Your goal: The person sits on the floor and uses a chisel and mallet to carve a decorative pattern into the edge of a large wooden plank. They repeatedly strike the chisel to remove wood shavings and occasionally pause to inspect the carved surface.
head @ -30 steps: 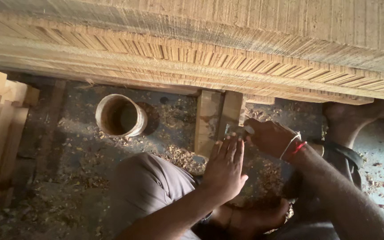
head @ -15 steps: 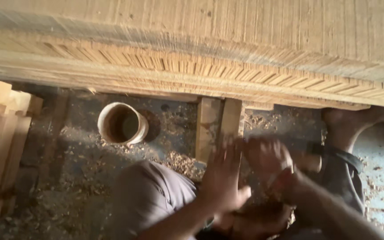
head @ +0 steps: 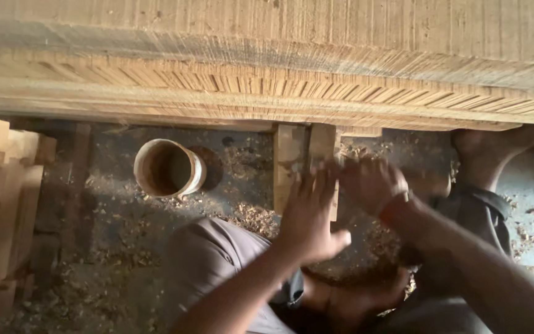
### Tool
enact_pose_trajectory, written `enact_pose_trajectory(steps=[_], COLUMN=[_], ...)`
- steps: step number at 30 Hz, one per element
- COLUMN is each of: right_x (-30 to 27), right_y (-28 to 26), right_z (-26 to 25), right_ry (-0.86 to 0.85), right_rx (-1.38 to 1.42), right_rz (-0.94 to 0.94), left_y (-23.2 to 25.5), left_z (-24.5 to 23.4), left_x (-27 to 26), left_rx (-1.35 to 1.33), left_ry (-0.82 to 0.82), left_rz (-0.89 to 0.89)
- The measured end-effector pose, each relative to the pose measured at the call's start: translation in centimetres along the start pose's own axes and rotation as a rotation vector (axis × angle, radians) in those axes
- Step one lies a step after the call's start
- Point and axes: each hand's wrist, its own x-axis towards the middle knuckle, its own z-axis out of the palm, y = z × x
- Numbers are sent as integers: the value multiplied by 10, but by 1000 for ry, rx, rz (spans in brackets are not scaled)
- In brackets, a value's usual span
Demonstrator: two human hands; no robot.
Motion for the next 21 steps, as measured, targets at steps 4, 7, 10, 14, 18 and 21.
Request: enact_pose_trajectory(steps=[4,7,10,14,18,21], right_x=[34,0,-28,5,35,2], right_y=[32,-1,-31,-5,32,-1], right_z=[8,5,-14,-13,1,2], right_ry=[-211,-405,-220,-407,-233,-395], right_rx=[-16,149,91,2,39,157], right_rz=[75,112,-92,68,143,156], left_y=[-17,-4,14,-2,-27,-15], left_z=[-9,3,-3,-10,-2,13], left_x=[42,-7,-49,-6,49,2], left_rx=[87,25,-92,-38,-25,-6], left_ry=[62,99,-12,252,186,114], left_rz=[41,64,56,122,130,108])
